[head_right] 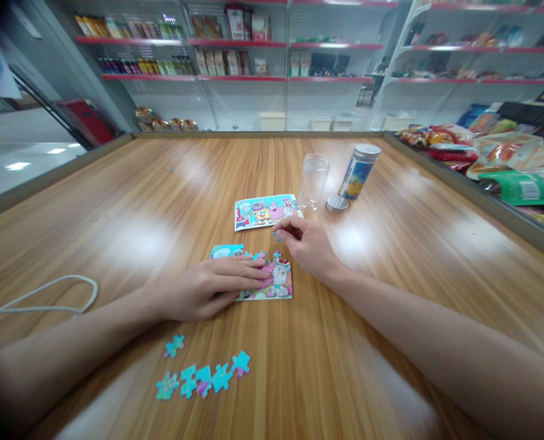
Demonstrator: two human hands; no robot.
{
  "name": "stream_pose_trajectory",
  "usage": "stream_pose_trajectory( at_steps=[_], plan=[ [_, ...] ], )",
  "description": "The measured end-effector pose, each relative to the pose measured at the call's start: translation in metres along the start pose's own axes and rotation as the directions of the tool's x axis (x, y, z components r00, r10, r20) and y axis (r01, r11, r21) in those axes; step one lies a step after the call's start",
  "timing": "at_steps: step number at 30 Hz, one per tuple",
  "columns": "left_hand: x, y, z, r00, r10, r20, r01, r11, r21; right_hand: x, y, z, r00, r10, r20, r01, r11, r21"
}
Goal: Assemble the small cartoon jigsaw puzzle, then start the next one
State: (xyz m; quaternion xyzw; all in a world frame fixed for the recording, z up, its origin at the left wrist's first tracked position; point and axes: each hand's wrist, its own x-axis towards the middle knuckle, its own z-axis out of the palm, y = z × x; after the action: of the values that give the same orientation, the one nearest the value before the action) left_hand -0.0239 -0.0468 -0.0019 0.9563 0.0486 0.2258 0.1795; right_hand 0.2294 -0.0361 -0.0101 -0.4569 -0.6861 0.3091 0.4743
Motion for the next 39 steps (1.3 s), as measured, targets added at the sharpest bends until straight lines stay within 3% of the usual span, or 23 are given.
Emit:
stream_pose_trajectory(
  at_steps=[7, 12, 20, 26, 31, 39],
  plan=[
    [0.000, 0.000, 0.000, 1.000, -0.006, -0.010, 0.006, 1.000, -0.009, 0.000, -0.005, 0.002, 0.984, 0.166, 0.059, -0.171, 0.980, 0.098],
    [-0.001, 0.000, 0.000, 1.000, 0.004, -0.012, -0.004, 1.000, -0.015, 0.000, -0.010, 0.001, 0.979, 0.190, 0.073, -0.197, 0.974, 0.110],
    [-0.003, -0.002, 0.002, 0.995, 0.090, 0.037, -0.089, 0.995, -0.039, 0.000, -0.007, 0.003, 0.987, 0.130, 0.094, -0.134, 0.990, 0.032],
    [-0.003, -0.002, 0.003, 0.996, 0.077, 0.041, -0.075, 0.996, -0.055, -0.001, 0.001, 0.004, 0.995, 0.033, 0.094, -0.033, 0.999, -0.007],
    [-0.002, 0.000, 0.004, 0.996, 0.065, 0.059, -0.062, 0.996, -0.063, -0.003, -0.003, 0.009, 0.996, 0.026, 0.083, -0.028, 0.999, 0.024],
    [0.005, 0.009, 0.007, 0.994, 0.073, 0.086, -0.070, 0.997, -0.042, -0.002, -0.015, 0.014, 0.983, -0.092, 0.160, 0.124, 0.971, -0.203]
  ],
)
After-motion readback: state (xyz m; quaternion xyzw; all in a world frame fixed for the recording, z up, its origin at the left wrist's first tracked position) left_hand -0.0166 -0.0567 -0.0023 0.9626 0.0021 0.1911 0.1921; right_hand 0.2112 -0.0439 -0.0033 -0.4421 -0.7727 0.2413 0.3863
